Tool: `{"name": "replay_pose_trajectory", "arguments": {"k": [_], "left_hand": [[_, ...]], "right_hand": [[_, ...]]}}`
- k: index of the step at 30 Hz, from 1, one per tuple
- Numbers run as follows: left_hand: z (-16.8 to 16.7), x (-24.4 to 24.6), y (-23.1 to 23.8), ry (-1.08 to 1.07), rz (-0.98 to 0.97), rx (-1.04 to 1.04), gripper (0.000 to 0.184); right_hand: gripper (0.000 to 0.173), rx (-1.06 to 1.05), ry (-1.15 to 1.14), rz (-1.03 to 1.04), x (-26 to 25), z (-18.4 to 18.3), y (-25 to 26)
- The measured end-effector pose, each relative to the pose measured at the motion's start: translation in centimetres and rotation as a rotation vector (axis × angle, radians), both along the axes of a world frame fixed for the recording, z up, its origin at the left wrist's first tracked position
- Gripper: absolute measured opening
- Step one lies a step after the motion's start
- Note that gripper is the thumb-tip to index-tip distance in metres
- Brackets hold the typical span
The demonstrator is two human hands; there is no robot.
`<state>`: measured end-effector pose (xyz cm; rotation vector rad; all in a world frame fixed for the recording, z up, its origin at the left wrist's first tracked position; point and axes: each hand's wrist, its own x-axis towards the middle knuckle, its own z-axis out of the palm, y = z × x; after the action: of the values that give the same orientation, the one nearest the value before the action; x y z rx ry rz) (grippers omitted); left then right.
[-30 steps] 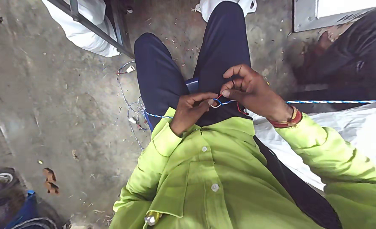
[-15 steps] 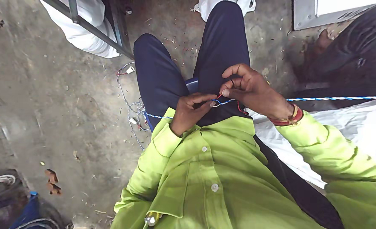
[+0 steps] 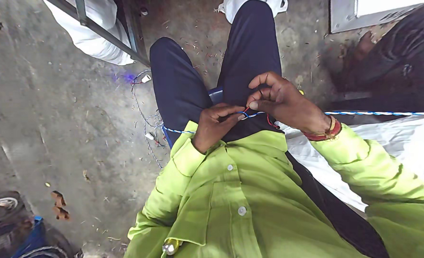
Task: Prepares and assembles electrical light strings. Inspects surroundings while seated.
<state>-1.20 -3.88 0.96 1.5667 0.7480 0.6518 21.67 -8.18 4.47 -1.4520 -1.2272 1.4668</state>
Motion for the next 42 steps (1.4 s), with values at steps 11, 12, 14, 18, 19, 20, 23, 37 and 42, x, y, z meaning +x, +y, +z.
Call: {"name": "replay_pose_trajectory", "arguments": {"k": [11, 12, 14, 18, 19, 20, 23, 37, 42], "left_hand": [[0.3, 0.4, -0.2, 0.05, 0.014, 0.088, 0.01], [0.1, 0.6, -0.1, 0.033, 0.016, 0.097, 0.009], [-0.5, 0.8, 0.1, 0.001, 0.021, 0.117, 0.009], [-0.4, 1.0, 0.1, 0.024, 0.022, 0.173, 0.009], [-0.4, 1.0, 0.0, 0.041, 0.028, 0.19, 0.009], [-0.5, 0.9, -0.1, 0.049, 0.032, 0.201, 0.009], [-0.5, 0.8, -0.1, 0.044, 0.035, 0.213, 0.009], [0.0, 0.5, -0.3, 0.061, 0.002, 0.17, 0.009], [-0.7, 1.1, -0.1, 0.006, 0.058, 0.247, 0.01]], "right_hand": [[0.052, 0.48, -0.505, -0.073, -0.1, 0.4, -1.5], [0.043, 0.631, -0.596, -0.066, -0.1, 0.8, -1.6], [0.027, 0.769, -0.714, 0.002, -0.3, 1.9, -2.0], [0.025, 0.685, -0.786, 0.158, -1.0, 1.8, -2.0], [0.024, 0.663, -0.802, 0.182, -1.1, 1.7, -2.0], [0.023, 0.653, -0.804, 0.196, -1.3, 1.5, -1.9], [0.019, 0.662, -0.808, 0.22, -1.5, 1.4, -1.9], [0.018, 0.593, -0.706, 0.128, -1.5, -0.3, -2.0], [0.017, 0.433, -0.656, 0.088, -1.1, 0.0, -1.7]]}}
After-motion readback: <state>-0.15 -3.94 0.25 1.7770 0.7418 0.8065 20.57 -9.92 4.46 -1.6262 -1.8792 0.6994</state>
